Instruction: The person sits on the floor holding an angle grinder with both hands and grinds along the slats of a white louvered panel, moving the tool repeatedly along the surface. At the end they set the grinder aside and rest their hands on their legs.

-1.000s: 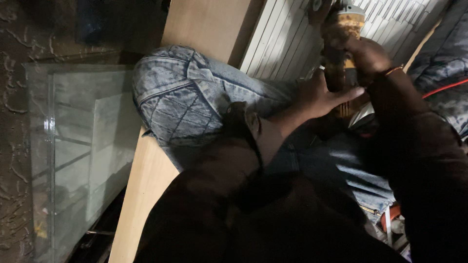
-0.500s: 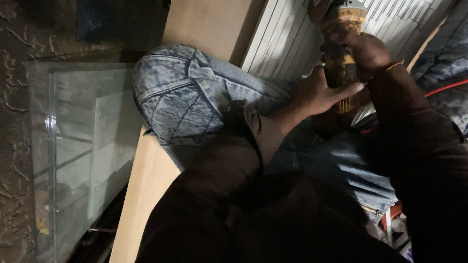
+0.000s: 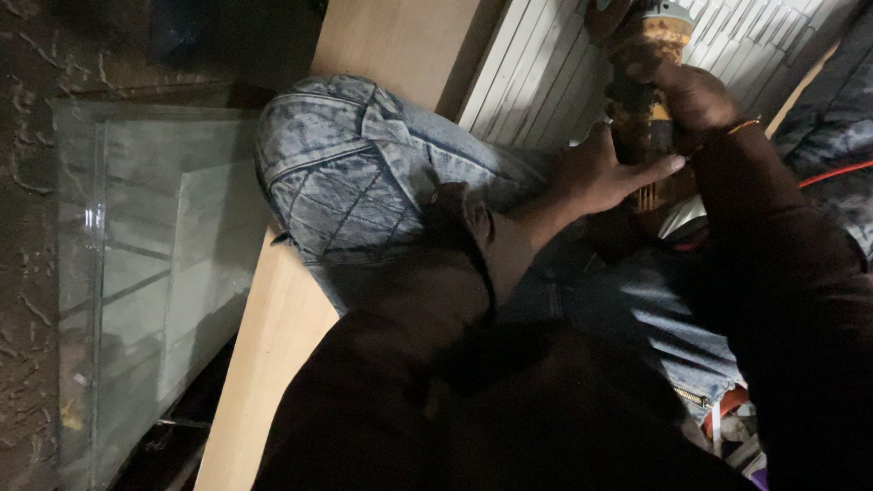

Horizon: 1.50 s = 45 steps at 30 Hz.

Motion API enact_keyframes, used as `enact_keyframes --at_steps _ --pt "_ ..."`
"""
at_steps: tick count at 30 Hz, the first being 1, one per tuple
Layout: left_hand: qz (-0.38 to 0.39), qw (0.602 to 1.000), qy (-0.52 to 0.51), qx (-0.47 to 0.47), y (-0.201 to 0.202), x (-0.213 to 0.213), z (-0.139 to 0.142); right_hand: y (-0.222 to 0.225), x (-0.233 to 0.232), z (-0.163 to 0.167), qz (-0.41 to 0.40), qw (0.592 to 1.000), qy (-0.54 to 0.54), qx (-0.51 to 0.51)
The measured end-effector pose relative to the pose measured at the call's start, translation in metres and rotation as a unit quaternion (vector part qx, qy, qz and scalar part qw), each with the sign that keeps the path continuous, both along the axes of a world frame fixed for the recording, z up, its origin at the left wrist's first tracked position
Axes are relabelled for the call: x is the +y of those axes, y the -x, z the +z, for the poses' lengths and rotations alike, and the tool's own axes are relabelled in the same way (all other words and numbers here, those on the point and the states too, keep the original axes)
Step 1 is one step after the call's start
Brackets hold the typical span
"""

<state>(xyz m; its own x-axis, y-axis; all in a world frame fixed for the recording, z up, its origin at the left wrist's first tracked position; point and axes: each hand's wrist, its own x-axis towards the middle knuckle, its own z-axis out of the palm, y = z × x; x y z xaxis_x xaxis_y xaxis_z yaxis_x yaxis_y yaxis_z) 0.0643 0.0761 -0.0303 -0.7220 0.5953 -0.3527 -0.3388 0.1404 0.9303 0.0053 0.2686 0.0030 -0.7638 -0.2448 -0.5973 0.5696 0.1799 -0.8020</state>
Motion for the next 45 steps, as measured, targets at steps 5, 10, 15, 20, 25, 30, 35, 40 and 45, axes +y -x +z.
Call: enact_keyframes --at_steps 5,10,15,20,25,30,35,40,45 --pt "0.015 1.0 -0.022 -0.014 0.001 0.004 0.0 0.005 -0.006 0.007 -0.057 0.995 -0.016 -0.077" --pt "0.017 0.998 -0.057 -0.02 0.003 0.008 -0.004 -0.001 -0.006 0.005 -0.053 0.998 -0.027 0.004" --pt "0.01 1.0 -0.005 0.002 0.002 0.008 -0.007 0.002 -0.004 0.0 -0.115 0.984 -0.099 -0.09" --pt "0.003 1.0 -0.017 -0.014 0.003 0.008 -0.006 0.009 -0.001 0.0 -0.026 0.999 -0.007 -0.036" --pt "-0.004 1.0 0.002 -0.008 0.007 0.007 -0.005 0.009 0.001 -0.004 -0.033 0.998 0.057 -0.011" --pt "0.008 1.0 -0.014 0.0 0.007 0.006 -0.007 0.004 0.012 -0.012 -0.055 0.997 0.049 -0.028" --pt "0.019 0.999 -0.038 0.013 0.008 0.005 -0.006 0.011 0.017 -0.02 -0.071 0.995 0.037 -0.061" --pt "-0.013 1.0 -0.019 -0.001 0.011 0.001 -0.003 0.009 0.004 -0.01 -0.065 0.995 0.076 -0.009" --pt "-0.015 0.999 -0.05 -0.015 0.014 0.0 -0.004 0.003 -0.004 0.003 -0.109 0.992 0.044 -0.039"
